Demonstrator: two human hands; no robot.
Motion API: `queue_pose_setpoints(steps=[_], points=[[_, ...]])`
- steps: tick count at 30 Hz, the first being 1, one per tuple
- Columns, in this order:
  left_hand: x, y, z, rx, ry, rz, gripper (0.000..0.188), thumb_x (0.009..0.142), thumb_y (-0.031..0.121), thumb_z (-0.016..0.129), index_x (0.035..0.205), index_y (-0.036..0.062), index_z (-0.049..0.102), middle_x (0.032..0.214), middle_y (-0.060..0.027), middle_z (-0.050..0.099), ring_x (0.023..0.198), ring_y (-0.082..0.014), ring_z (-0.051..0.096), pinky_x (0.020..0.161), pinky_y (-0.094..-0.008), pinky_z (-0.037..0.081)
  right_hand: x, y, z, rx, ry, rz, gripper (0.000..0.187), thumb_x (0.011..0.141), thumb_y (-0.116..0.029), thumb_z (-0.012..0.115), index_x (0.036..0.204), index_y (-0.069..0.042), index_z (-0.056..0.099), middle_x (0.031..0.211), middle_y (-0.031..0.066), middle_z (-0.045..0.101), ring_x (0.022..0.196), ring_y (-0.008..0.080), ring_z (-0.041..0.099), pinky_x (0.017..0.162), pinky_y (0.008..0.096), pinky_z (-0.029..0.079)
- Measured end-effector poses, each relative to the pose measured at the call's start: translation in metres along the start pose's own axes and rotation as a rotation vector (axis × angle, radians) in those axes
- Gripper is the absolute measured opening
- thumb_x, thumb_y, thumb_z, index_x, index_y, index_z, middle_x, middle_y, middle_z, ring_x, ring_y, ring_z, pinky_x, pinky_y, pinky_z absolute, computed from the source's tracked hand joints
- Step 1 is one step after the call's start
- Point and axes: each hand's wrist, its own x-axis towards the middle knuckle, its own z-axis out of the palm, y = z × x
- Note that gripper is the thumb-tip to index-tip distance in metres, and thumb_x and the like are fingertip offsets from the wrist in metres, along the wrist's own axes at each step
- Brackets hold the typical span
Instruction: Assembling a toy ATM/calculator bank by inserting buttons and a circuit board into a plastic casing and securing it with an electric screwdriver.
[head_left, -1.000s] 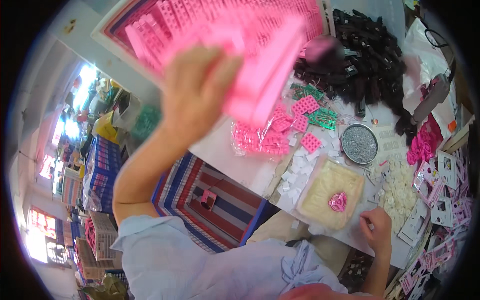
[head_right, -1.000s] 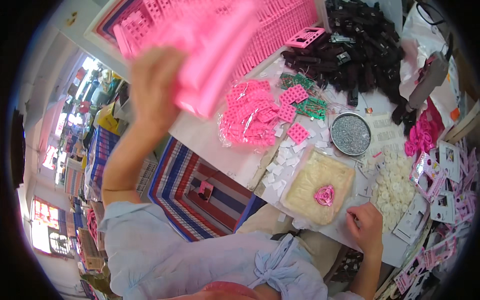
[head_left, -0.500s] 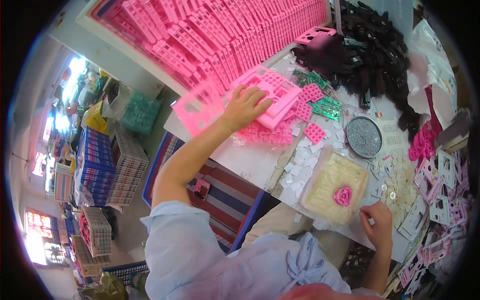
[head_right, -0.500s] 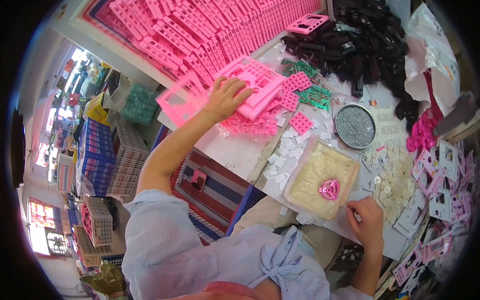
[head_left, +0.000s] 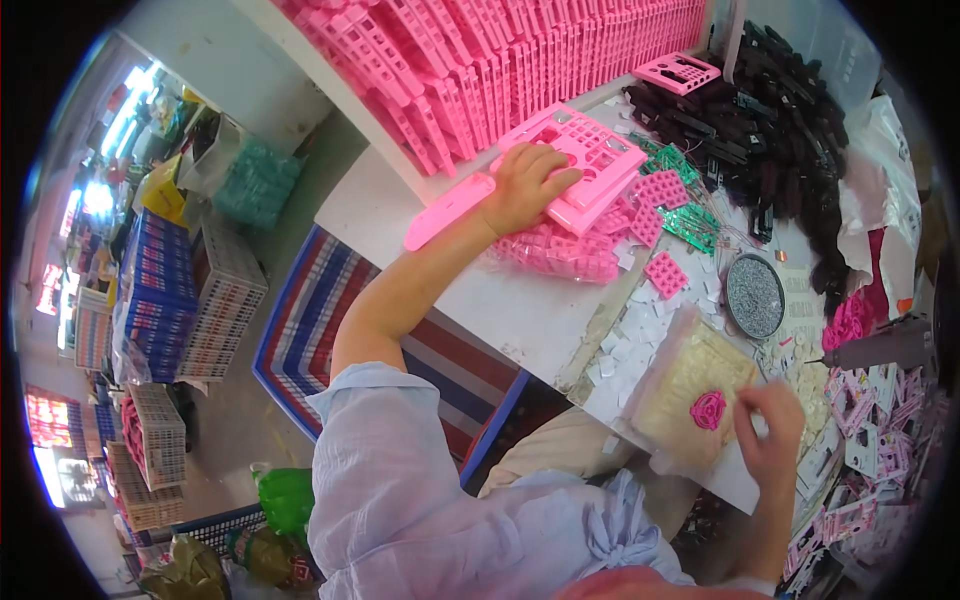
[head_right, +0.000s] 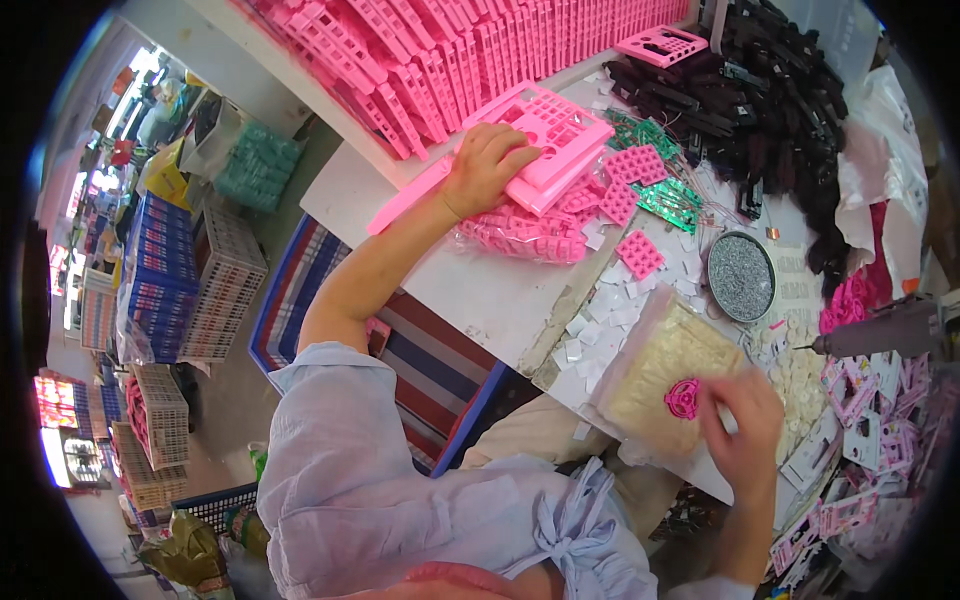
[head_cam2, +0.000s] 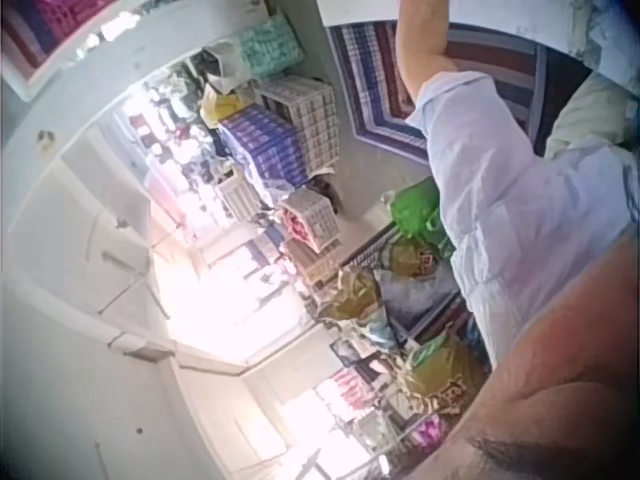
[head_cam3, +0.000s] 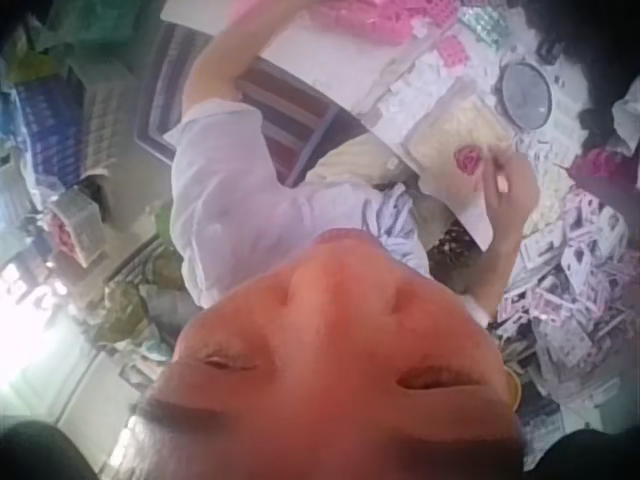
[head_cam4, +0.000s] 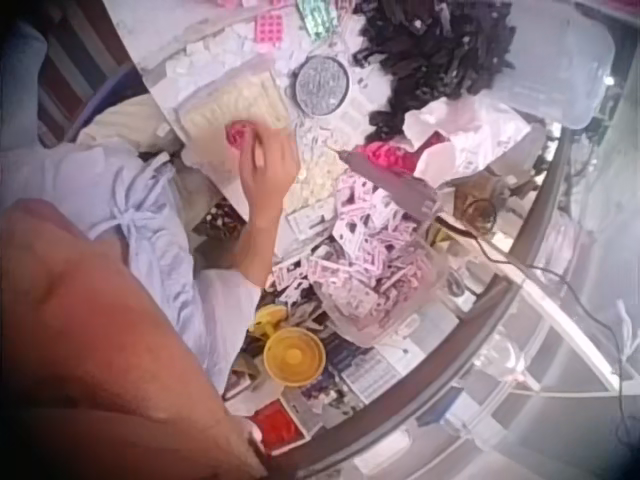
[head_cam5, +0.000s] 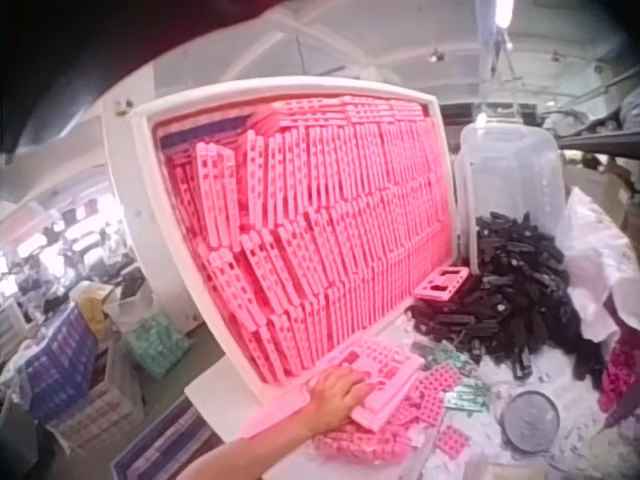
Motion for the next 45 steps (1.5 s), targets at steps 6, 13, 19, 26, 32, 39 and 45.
queue_pose_setpoints(steps=[6,13,19,26,32,39,45], points=[[-0.030,0.002,0.015,-0.766,0.236,-0.473,0.036,0.085,0.025,0.061,0.119,0.0125,0.063,0.120,-0.0096,0.061,0.117,-0.0295,0.056,0.096,-0.0445,0.045,0.228,-0.112,0.174,-0.078,0.146,-0.664,0.062,0.076,-0.013,0.072,0.135,-0.009,0.056,0.132,0.0166,0.056,0.122,0.0394,0.054,0.104,0.0556,0.043],[-0.001,-0.017,-0.025,-0.003,-0.410,-0.108,0.048,0.091,0.027,0.058,0.135,0.0087,0.055,0.135,-0.0156,0.055,0.126,-0.0325,0.053,0.109,-0.0460,0.041,0.268,-0.136,0.162,-0.101,-0.104,-0.520,0.025,0.087,-0.012,0.062,0.111,-0.009,0.071,0.102,0.0095,0.071,0.095,0.0376,0.067,0.085,0.0546,0.054],[0.048,0.003,-0.067,-0.432,-0.476,-0.476,0.055,0.086,0.022,0.070,0.137,0.0098,0.055,0.133,-0.0152,0.058,0.127,-0.0329,0.052,0.110,-0.0429,0.042,0.169,-0.044,0.047,1.134,-0.036,0.186,0.027,0.098,-0.014,0.065,0.119,0.002,0.064,0.098,0.0108,0.070,0.085,0.0184,0.070,0.078,0.0303,0.057],[0.057,0.063,-0.094,-0.524,-0.346,-0.777,0.040,0.093,0.007,0.066,0.133,0.0016,0.058,0.120,-0.0127,0.067,0.107,-0.0224,0.066,0.094,-0.0351,0.052,0.022,0.060,0.015,1.405,0.145,0.536,0.030,0.100,-0.013,0.060,0.123,0.006,0.060,0.096,0.0118,0.071,0.083,0.0165,0.071,0.077,0.0284,0.058],[0.091,0.199,-0.074,-1.170,-0.039,-1.049,0.044,0.101,0.008,0.057,0.143,0.0013,0.045,0.133,-0.0141,0.057,0.111,-0.0201,0.061,0.096,-0.0330,0.051,-0.046,0.078,0.000,1.501,0.189,0.567,0.028,0.100,-0.012,0.060,0.123,0.004,0.059,0.097,0.0117,0.070,0.084,0.0169,0.071,0.080,0.0296,0.058],[0.116,0.320,-0.036,-2.012,0.053,-1.501,0.047,0.103,0.025,0.058,0.143,0.0058,0.043,0.137,-0.0131,0.053,0.118,-0.0263,0.057,0.101,-0.0446,0.048,-0.072,0.035,0.041,1.568,0.651,0.377,0.027,0.098,-0.012,0.063,0.122,-0.001,0.058,0.106,0.0129,0.068,0.100,0.0212,0.068,0.092,0.0360,0.055],[0.103,0.268,-0.027,-1.982,0.230,-1.490,0.028,0.103,0.017,0.056,0.129,0.0073,0.050,0.104,-0.0088,0.063,0.087,-0.0188,0.060,0.074,-0.0326,0.050,-0.101,0.036,0.012,0.767,0.330,0.252,0.046,0.086,-0.019,0.080,0.124,0.000,0.062,0.113,0.0108,0.070,0.104,0.0234,0.067,0.094,0.0373,0.052]])
